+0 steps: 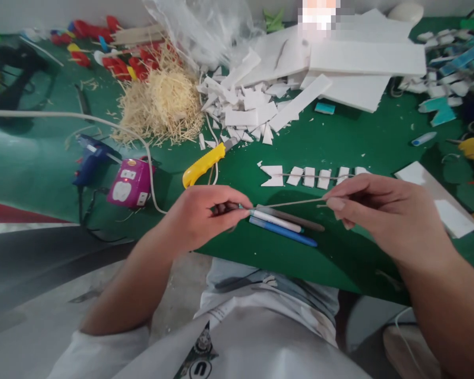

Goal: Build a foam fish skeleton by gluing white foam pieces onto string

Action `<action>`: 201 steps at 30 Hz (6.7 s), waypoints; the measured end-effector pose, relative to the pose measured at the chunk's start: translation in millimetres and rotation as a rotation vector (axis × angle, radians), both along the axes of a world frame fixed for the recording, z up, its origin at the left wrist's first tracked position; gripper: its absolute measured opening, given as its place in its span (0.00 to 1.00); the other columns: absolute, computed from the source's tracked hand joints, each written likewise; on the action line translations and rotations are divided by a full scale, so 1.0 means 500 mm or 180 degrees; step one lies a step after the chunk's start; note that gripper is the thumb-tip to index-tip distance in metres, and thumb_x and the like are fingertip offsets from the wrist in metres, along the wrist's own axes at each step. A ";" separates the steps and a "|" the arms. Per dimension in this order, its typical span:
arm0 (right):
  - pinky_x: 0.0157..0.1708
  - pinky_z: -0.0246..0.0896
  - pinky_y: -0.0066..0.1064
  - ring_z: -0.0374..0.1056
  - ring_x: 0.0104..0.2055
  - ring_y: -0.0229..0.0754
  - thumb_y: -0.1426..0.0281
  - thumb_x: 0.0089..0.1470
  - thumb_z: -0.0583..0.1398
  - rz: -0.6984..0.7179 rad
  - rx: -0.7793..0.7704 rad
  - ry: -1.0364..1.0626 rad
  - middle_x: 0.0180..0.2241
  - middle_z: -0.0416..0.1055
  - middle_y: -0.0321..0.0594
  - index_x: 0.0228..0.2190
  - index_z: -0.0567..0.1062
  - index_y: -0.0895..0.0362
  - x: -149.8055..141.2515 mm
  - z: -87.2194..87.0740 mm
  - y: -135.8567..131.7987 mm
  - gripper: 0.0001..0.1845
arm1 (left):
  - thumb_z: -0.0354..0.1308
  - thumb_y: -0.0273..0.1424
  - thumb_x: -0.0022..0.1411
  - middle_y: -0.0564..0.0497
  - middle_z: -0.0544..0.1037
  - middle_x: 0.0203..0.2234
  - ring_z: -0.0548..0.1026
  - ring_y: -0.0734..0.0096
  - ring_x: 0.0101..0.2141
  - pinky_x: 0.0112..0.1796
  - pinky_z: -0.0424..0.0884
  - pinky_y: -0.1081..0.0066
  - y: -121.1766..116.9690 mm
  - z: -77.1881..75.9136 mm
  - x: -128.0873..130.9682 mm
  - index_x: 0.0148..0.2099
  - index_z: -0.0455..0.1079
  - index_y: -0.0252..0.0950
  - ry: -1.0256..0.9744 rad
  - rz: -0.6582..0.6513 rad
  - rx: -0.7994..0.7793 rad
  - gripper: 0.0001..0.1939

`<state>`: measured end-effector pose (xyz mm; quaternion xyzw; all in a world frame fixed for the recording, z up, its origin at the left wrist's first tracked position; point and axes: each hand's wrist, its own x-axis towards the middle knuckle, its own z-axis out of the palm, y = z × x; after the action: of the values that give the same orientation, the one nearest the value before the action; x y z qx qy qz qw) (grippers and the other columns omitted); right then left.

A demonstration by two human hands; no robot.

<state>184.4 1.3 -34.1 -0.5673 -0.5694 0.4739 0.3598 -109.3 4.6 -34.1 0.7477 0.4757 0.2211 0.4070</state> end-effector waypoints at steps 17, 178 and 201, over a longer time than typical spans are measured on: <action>0.15 0.44 0.28 0.53 0.16 0.32 0.52 0.44 0.70 0.0591 -0.0945 -0.0313 0.16 0.65 0.34 0.23 0.79 0.54 0.004 0.001 0.012 0.18 | 0.63 0.32 0.61 0.52 0.85 0.35 0.78 0.67 0.32 0.33 0.66 0.70 -0.011 0.057 -0.102 0.40 0.81 0.40 0.2571 0.0758 0.0139 0.07; 0.21 0.69 0.24 0.71 0.21 0.34 0.48 0.55 0.71 0.1046 -0.1088 0.1208 0.21 0.77 0.38 0.28 0.77 0.57 -0.028 -0.038 -0.008 0.25 | 0.55 0.35 0.72 0.55 0.83 0.36 0.75 0.79 0.24 0.30 0.74 0.78 -0.132 0.002 0.043 0.64 0.71 0.43 -0.0209 0.0170 -0.1258 0.21; 0.18 0.65 0.27 0.69 0.19 0.36 0.55 0.57 0.69 0.0405 -0.0892 0.0922 0.19 0.75 0.33 0.46 0.83 0.55 -0.024 -0.030 -0.013 0.20 | 0.58 0.35 0.73 0.49 0.86 0.51 0.87 0.66 0.46 0.42 0.81 0.76 -0.105 -0.009 0.055 0.63 0.69 0.39 0.0843 0.0157 0.0630 0.19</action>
<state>172.5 -5.4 -49.0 -0.5006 -0.4750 0.6467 0.3248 -81.6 -47.7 -38.5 0.7949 0.5193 0.1763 0.2596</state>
